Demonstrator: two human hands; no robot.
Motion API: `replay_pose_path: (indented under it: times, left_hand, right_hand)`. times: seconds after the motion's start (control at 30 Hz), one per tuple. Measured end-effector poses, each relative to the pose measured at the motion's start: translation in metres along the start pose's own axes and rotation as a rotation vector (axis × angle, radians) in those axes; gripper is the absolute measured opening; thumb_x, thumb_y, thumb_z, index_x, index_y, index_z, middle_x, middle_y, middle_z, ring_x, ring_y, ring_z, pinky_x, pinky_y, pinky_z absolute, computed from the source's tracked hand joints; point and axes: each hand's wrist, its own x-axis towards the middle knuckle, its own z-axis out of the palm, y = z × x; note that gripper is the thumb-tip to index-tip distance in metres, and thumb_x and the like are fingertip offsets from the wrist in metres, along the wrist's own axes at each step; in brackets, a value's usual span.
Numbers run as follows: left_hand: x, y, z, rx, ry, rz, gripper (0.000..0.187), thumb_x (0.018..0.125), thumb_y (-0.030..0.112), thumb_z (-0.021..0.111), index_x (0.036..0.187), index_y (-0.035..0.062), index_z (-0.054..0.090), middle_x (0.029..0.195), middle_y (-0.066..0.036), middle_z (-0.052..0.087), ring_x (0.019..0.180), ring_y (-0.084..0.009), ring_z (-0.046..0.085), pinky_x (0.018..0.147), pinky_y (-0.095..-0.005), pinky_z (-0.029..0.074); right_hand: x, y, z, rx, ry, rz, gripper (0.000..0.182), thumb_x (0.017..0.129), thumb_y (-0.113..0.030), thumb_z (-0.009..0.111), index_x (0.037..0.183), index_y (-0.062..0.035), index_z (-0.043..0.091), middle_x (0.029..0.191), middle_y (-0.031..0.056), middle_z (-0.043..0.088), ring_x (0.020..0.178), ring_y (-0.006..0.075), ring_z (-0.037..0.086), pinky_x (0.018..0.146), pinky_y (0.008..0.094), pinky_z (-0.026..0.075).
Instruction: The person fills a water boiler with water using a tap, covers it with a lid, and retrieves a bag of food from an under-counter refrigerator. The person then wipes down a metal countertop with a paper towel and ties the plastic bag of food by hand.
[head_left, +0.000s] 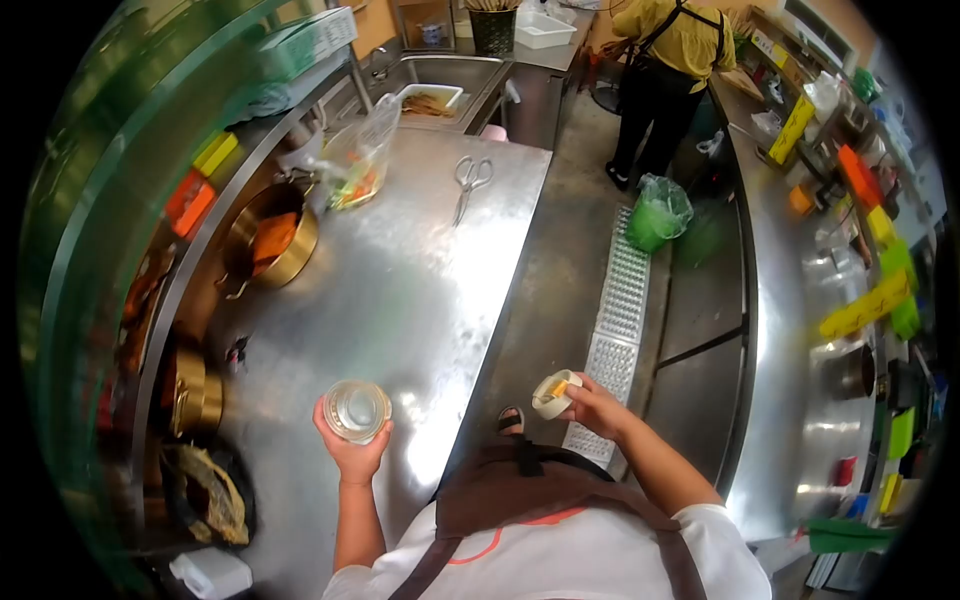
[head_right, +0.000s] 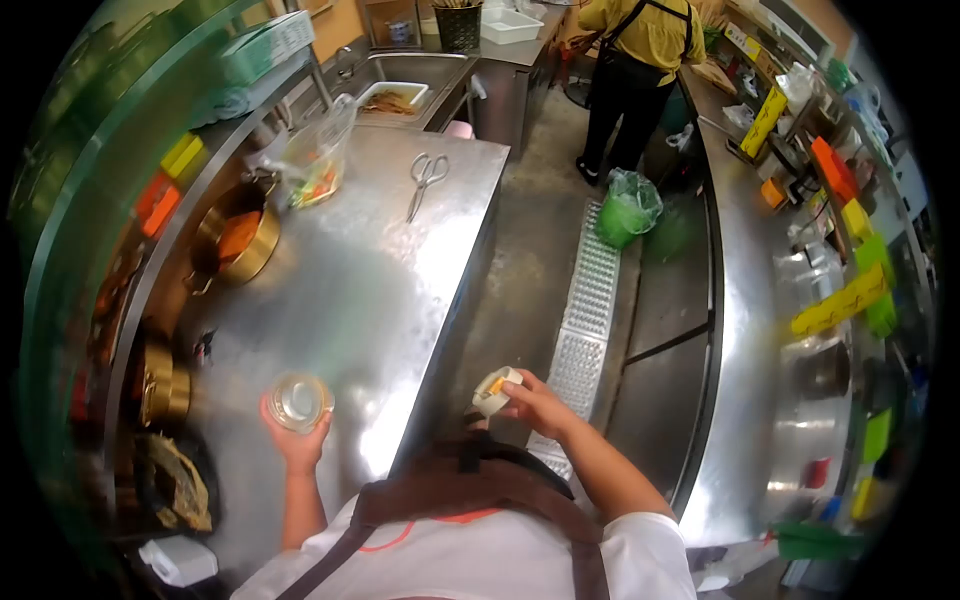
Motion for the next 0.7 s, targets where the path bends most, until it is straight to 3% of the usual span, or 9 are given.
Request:
replay_pose_path:
  times: [0.07, 0.17, 0.23, 0.27, 0.37, 0.53, 0.6, 0.7]
  left_hand:
    - [0.040, 0.006, 0.044, -0.201, -0.056, -0.009, 0.095, 0.056, 0.010, 0.083, 0.132, 0.0034, 0.027, 0.121, -0.013, 0.046, 0.111, -0.0240, 0.050, 0.095, -0.0356, 0.042]
    - [0.096, 0.023, 0.104, -0.177, -0.129, 0.043, 0.095, 0.055, 0.010, 0.084, 0.131, 0.0032, 0.027, 0.120, -0.013, 0.047, 0.109, -0.0239, 0.051, 0.094, -0.0353, 0.043]
    - [0.127, 0.033, 0.148, -0.215, -0.148, 0.036, 0.096, 0.055, 0.011, 0.085, 0.131, 0.0030, 0.027, 0.119, -0.013, 0.047, 0.108, -0.0237, 0.052, 0.094, -0.0353, 0.043]
    - [0.143, 0.037, 0.171, -0.253, -0.175, 0.029, 0.096, 0.054, 0.011, 0.085, 0.131, 0.0029, 0.027, 0.119, -0.013, 0.048, 0.108, -0.0236, 0.052, 0.094, -0.0353, 0.043]
    - [0.188, 0.054, 0.236, -0.240, -0.175, 0.126, 0.097, 0.054, 0.011, 0.085, 0.131, 0.0028, 0.027, 0.118, -0.013, 0.049, 0.107, -0.0238, 0.053, 0.093, -0.0355, 0.043]
    - [0.243, 0.094, 0.341, -0.143, -0.155, 0.127, 0.095, 0.055, 0.017, 0.086, 0.130, 0.0025, 0.030, 0.117, -0.014, 0.051, 0.108, -0.0263, 0.054, 0.093, -0.0359, 0.043]
    - [0.270, 0.114, 0.382, -0.204, -0.190, 0.069, 0.096, 0.055, 0.016, 0.085, 0.131, 0.0026, 0.029, 0.121, -0.013, 0.048, 0.116, -0.0242, 0.049, 0.099, -0.0373, 0.038]
    - [0.308, 0.136, 0.437, -0.194, -0.173, 0.133, 0.095, 0.054, 0.019, 0.087, 0.130, 0.0029, 0.032, 0.120, -0.016, 0.051, 0.110, -0.0280, 0.053, 0.094, -0.0377, 0.043]
  right_hand:
    - [0.011, -0.031, -0.018, 0.021, 0.000, -0.027, 0.056, 0.088, -0.027, 0.062, 0.131, -0.0041, 0.034, 0.126, 0.0141, 0.049, 0.114, 0.0273, 0.052, 0.096, 0.0435, 0.044]
    - [0.023, -0.066, -0.051, 0.026, -0.056, -0.062, 0.051, 0.091, -0.034, 0.056, 0.129, -0.0051, 0.039, 0.127, 0.0133, 0.050, 0.115, 0.0273, 0.051, 0.095, 0.0429, 0.045]
    - [0.038, -0.086, -0.074, 0.159, 0.081, -0.067, 0.051, 0.092, -0.040, 0.051, 0.129, -0.0059, 0.042, 0.127, 0.0124, 0.050, 0.116, 0.0268, 0.050, 0.095, 0.0432, 0.044]
    - [0.040, -0.106, -0.070, 0.107, 0.148, -0.079, 0.060, 0.090, -0.047, 0.050, 0.133, -0.0069, 0.039, 0.127, 0.0142, 0.051, 0.120, 0.0294, 0.047, 0.096, 0.0460, 0.040]
    - [0.069, -0.148, -0.108, 0.092, 0.174, -0.102, 0.062, 0.089, -0.052, 0.047, 0.134, -0.0090, 0.039, 0.130, 0.0114, 0.050, 0.121, 0.0285, 0.046, 0.094, 0.0429, 0.039]
    - [0.141, -0.236, -0.182, 0.270, 0.035, -0.165, 0.065, 0.083, -0.038, 0.063, 0.134, -0.0079, 0.038, 0.134, 0.0133, 0.045, 0.126, 0.0301, 0.040, 0.108, 0.0485, 0.027]
    - [0.167, -0.295, -0.193, 0.212, 0.003, -0.214, 0.066, 0.083, -0.037, 0.064, 0.135, -0.0074, 0.037, 0.135, 0.0138, 0.044, 0.126, 0.0307, 0.040, 0.108, 0.0493, 0.027]
    - [0.202, -0.388, -0.188, 0.124, -0.118, -0.294, 0.075, 0.080, -0.032, 0.068, 0.140, -0.0059, 0.031, 0.136, 0.0147, 0.043, 0.127, 0.0308, 0.040, 0.108, 0.0489, 0.028]
